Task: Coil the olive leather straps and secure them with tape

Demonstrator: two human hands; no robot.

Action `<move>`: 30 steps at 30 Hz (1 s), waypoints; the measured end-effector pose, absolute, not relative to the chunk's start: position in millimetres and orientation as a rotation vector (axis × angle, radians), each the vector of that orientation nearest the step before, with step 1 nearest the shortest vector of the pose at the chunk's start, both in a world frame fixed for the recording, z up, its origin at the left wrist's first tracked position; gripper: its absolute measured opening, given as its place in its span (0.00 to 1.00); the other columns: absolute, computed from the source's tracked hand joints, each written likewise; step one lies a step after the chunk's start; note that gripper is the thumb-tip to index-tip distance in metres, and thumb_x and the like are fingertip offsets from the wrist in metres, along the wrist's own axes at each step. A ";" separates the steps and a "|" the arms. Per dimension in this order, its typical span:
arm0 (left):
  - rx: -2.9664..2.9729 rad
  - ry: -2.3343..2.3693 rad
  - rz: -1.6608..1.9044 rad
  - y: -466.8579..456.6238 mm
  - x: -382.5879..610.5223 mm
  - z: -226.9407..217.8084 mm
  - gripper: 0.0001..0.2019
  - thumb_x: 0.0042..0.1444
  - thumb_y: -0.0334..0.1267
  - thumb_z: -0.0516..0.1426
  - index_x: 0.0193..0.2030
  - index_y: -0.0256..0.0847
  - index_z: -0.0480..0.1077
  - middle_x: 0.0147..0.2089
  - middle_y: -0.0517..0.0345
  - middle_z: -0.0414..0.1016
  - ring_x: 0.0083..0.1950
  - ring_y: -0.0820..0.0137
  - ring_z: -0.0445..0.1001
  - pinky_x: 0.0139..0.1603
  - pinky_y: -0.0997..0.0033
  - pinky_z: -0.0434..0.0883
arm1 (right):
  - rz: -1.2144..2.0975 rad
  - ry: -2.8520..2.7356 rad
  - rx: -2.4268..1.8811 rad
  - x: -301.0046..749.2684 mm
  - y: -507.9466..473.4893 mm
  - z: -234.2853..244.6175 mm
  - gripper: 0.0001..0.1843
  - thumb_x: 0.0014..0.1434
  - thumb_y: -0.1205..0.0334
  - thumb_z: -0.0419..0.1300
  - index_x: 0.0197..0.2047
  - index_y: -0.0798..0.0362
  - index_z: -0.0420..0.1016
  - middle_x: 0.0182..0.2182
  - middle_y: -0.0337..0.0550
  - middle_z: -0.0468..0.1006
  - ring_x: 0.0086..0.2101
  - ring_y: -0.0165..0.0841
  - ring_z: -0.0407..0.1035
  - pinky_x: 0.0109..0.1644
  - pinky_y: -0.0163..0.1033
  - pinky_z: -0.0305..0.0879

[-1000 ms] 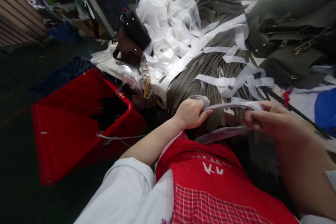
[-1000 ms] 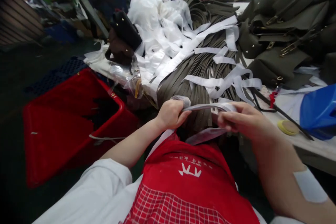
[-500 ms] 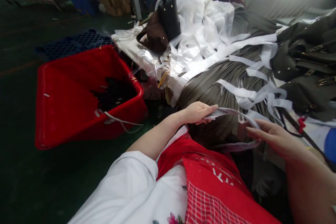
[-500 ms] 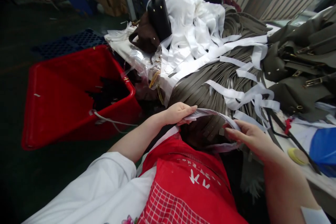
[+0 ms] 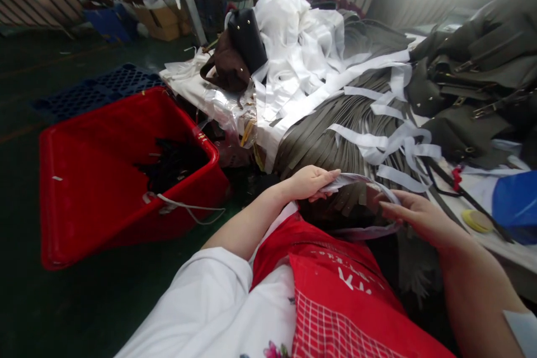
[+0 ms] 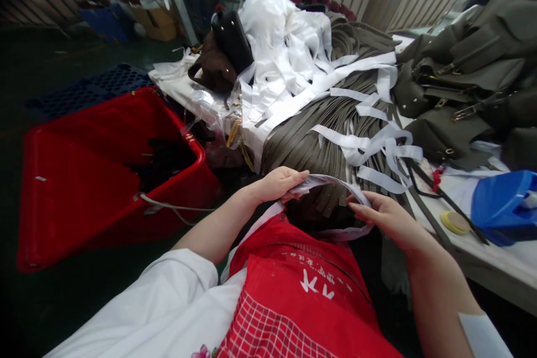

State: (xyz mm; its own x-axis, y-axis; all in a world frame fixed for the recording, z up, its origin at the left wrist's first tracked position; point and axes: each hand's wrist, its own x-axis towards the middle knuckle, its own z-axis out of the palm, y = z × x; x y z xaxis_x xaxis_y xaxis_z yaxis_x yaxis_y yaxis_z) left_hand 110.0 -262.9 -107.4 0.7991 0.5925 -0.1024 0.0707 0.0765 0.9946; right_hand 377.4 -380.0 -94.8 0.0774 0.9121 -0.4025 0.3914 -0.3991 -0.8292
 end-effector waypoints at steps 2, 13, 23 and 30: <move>1.462 0.565 0.400 -262.3 115.1 -106.7 0.32 0.57 0.68 0.51 0.21 0.38 0.68 0.14 0.65 0.62 0.13 0.79 0.57 0.16 0.76 0.56 | 1.305 -1.269 -1.812 379.9 -383.2 -98.4 0.30 0.48 0.38 0.70 0.44 0.54 0.79 0.29 0.42 0.78 0.29 0.35 0.70 0.29 0.36 0.64; 1.134 0.420 0.448 -259.3 129.6 -82.6 0.31 0.59 0.64 0.53 0.20 0.38 0.66 0.09 0.71 0.51 0.11 0.79 0.56 0.20 0.77 0.63 | 0.890 -1.601 -1.773 370.6 -383.2 -127.4 0.28 0.65 0.46 0.54 0.64 0.49 0.68 0.26 0.36 0.75 0.28 0.35 0.69 0.35 0.38 0.67; 1.530 0.828 1.333 -246.7 102.4 -88.1 0.21 0.66 0.54 0.51 0.39 0.37 0.72 0.35 0.53 0.77 0.40 0.66 0.78 0.59 0.60 0.69 | 1.890 -1.707 -0.790 253.9 -379.0 -114.8 0.23 0.65 0.45 0.58 0.49 0.56 0.81 0.32 0.43 0.80 0.32 0.32 0.73 0.41 0.36 0.71; 2.382 1.045 0.579 -271.2 78.0 -134.5 0.25 0.66 0.56 0.45 0.25 0.42 0.67 0.24 0.53 0.70 0.27 0.65 0.71 0.31 0.67 0.64 | 1.327 -1.481 -1.360 333.2 -329.5 -103.9 0.25 0.61 0.43 0.55 0.38 0.59 0.79 0.20 0.42 0.75 0.19 0.34 0.68 0.24 0.38 0.68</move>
